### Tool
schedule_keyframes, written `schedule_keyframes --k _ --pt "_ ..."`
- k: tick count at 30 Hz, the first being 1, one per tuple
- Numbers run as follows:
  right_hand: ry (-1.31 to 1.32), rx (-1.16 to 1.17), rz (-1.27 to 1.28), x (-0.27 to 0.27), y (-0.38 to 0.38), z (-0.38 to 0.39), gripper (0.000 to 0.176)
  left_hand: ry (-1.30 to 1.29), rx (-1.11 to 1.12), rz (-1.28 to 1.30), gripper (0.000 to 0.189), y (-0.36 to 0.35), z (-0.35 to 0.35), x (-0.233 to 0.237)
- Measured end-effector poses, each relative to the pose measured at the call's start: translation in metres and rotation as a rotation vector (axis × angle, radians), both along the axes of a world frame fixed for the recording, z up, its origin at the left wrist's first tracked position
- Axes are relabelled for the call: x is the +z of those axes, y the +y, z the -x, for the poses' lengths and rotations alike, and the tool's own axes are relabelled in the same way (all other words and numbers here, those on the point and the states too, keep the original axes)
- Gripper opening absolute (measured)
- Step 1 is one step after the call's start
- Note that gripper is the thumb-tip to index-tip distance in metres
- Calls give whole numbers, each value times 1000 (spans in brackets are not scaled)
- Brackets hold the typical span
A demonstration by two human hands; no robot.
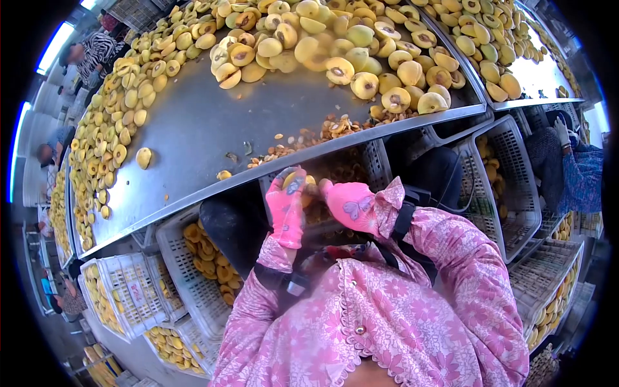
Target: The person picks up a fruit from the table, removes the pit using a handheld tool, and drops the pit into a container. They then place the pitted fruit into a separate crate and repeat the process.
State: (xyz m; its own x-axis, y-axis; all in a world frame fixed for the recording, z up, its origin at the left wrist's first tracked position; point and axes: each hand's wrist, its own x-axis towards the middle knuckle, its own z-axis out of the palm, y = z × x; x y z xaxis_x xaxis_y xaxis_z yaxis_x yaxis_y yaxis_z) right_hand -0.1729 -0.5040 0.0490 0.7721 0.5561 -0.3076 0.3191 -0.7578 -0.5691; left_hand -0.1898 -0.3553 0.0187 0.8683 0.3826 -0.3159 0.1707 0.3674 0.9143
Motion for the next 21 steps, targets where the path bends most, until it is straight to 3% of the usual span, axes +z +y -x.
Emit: schedule_keyframes --k 2,5,11,14,15,16,17,18,19,21 --pt "86 15 72 13 4 -5 37 11 21 -1 28 0 -1 -2" --pt "634 -337 -295 -12 11 -4 31 31 40 -42 27 2 -3 -8" --pt "40 83 58 -11 10 -7 40 82 89 -93 27 3 -4 -17" --pt "151 -58 -126 -36 16 -3 39 101 115 -94 29 3 -6 -20" --pt "184 -125 -264 -58 20 3 38 116 124 -88 30 4 -6 -21" --pt "128 -78 -230 -97 23 4 39 122 129 -109 30 4 -7 -23" --pt "75 -31 -197 -98 29 1 39 132 135 -132 30 5 -5 -26" --pt "251 -103 -221 -98 25 5 37 140 141 -155 31 6 -4 -28" --pt "415 -189 -235 -52 24 3 34 139 135 -164 31 7 -3 -30" --pt "165 -19 -89 -41 21 -5 33 133 122 -176 32 7 -3 -34"
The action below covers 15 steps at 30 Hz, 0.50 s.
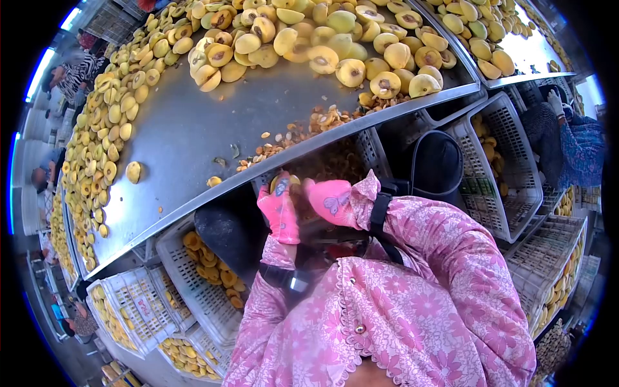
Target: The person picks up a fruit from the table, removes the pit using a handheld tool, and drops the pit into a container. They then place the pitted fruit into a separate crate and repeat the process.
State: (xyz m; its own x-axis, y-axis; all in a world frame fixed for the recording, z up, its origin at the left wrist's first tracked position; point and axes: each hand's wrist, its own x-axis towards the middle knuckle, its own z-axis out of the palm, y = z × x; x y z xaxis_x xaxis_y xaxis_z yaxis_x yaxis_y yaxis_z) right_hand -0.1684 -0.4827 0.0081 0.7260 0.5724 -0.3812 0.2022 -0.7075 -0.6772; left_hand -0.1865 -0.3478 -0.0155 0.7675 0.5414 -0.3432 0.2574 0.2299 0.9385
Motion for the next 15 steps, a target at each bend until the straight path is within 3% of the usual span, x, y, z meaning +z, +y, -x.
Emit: schedule_keyframes --k 1,5,8,11,15 --pt "-130 88 68 1 -1 -3 32 -34 28 24 32 -1 0 -3" --pt "-207 86 33 -10 8 -6 30 -129 127 70 34 0 -6 -12" --pt "-89 -15 -34 -24 17 -6 27 -132 133 110 37 0 -6 -8" --pt "-51 46 -61 -27 14 -4 30 -114 121 122 39 1 -6 -8" --pt "-493 214 35 -128 22 8 30 -71 110 71 41 5 -5 -21"
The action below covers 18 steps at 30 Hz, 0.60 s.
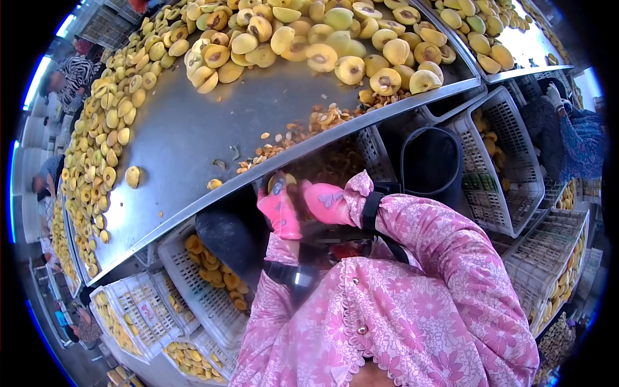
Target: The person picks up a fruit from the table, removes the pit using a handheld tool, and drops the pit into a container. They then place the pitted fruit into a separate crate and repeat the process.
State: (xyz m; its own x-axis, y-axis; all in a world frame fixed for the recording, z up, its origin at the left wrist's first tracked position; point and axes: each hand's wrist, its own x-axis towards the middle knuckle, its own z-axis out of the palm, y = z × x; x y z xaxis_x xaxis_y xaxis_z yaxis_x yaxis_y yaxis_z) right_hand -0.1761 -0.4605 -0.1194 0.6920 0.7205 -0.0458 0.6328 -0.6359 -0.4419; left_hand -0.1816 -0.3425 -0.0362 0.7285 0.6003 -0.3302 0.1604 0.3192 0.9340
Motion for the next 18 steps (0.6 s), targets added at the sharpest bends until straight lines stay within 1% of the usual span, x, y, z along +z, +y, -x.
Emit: schedule_keyframes --k 1,3,4,5,6,8,9,10,12,13,14,15,17,18 --pt "-111 40 21 -1 3 1 30 1 4 2 41 0 1 -2" --pt "41 -6 45 -3 2 2 30 3 11 4 41 0 3 -5" --pt "305 -90 48 61 -2 -6 29 10 6 -3 41 0 4 -4" --pt "568 -174 49 97 -5 -11 29 16 0 -10 41 -1 5 -1" --pt "573 -153 -30 88 -6 -9 30 23 -6 -17 41 -2 5 0" --pt "581 -109 -190 38 -3 -3 33 30 -10 -35 41 0 4 -4" --pt "33 42 37 -10 3 4 34 37 -9 -44 40 2 4 -7" --pt "-517 193 262 -69 12 11 35 22 -19 -59 40 3 5 -13" --pt "-491 138 301 -64 14 13 35 -4 -39 -91 38 5 8 -22" --pt "83 -63 112 5 7 4 34 -3 -46 -126 37 5 8 -22" --pt "655 -262 -87 45 2 -3 32 -2 -55 -160 36 5 8 -22" --pt "419 -89 -67 30 -1 -4 31 -3 -62 -192 35 4 8 -22" --pt "-60 253 -24 16 -6 -8 30 59 -59 -233 33 6 5 -25" --pt "123 216 11 9 -6 -10 28 92 -57 -253 33 7 5 -27"
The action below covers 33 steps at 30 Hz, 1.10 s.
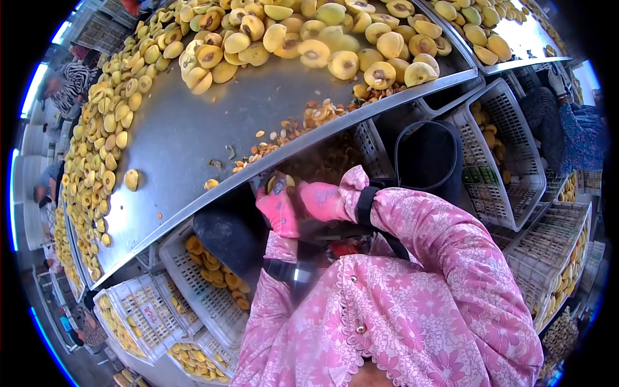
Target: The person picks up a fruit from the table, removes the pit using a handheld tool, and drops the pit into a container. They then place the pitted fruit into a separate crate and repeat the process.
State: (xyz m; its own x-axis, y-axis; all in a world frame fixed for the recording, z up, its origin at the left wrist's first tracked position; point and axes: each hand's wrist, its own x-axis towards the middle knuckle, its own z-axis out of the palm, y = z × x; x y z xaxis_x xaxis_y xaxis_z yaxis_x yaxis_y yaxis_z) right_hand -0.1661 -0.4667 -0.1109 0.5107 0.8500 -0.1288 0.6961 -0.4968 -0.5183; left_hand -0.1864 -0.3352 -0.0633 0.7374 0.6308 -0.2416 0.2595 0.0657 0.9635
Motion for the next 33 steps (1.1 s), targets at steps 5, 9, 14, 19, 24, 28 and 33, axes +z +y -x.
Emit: schedule_keyframes --k 5,9,14,19,24,28,33 --pt "820 -346 73 102 -12 -16 24 -35 -164 48 31 -1 2 15" --pt "1205 -360 33 109 -28 -25 18 27 -306 126 31 6 0 10" --pt "1516 -413 -104 109 -38 -20 17 30 -470 291 30 13 -2 8" --pt "1450 -367 -88 112 -44 -12 16 97 -588 438 29 10 0 21" --pt "1798 -405 -218 108 -43 -3 12 19 -531 558 27 5 0 33" --pt "1821 -406 -411 120 -45 11 13 -60 -437 700 34 1 4 33" --pt "1548 -624 -452 138 -63 14 21 -141 -546 185 38 21 10 5"
